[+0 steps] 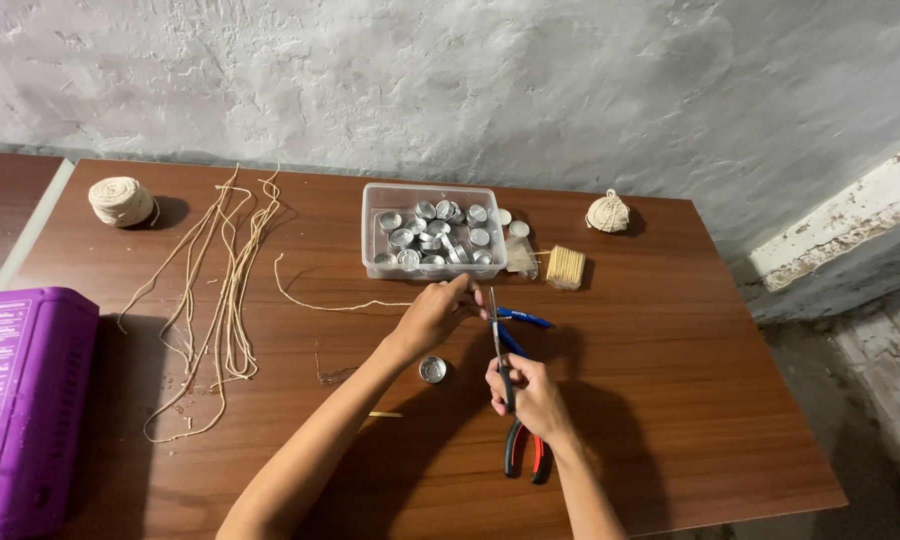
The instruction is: Cutting wick strings to length and threading them through metal wick tabs for candle making.
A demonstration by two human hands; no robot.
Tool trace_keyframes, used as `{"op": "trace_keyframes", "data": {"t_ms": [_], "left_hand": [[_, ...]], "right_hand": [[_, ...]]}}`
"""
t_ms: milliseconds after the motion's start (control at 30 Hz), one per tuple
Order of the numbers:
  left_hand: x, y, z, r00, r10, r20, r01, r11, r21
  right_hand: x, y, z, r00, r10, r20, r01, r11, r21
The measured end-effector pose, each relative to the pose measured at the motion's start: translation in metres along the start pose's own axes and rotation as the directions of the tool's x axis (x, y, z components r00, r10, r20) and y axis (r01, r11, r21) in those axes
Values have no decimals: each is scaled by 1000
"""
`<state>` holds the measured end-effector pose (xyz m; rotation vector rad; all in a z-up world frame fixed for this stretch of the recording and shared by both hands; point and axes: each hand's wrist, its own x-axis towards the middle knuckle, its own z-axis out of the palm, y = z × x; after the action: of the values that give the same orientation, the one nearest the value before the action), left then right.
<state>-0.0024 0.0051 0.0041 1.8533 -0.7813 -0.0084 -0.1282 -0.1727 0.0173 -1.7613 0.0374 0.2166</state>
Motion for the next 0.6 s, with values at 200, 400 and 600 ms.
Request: {"op": "trace_keyframes", "data": {"t_ms": [200, 400, 600], "left_hand": [[-1, -5, 2, 989, -146, -1, 145, 986, -77], [-4, -25, 10, 995, -96, 9, 96, 982, -161], [-6, -37, 16, 1000, -16, 18, 19, 978, -209]], "right_hand": [[7, 28, 3, 1000, -11, -13, 12, 992, 124], [3, 34, 11, 997, 37, -62, -30, 993, 110], [-3, 27, 17, 990, 106, -98, -91, 985, 145]]}}
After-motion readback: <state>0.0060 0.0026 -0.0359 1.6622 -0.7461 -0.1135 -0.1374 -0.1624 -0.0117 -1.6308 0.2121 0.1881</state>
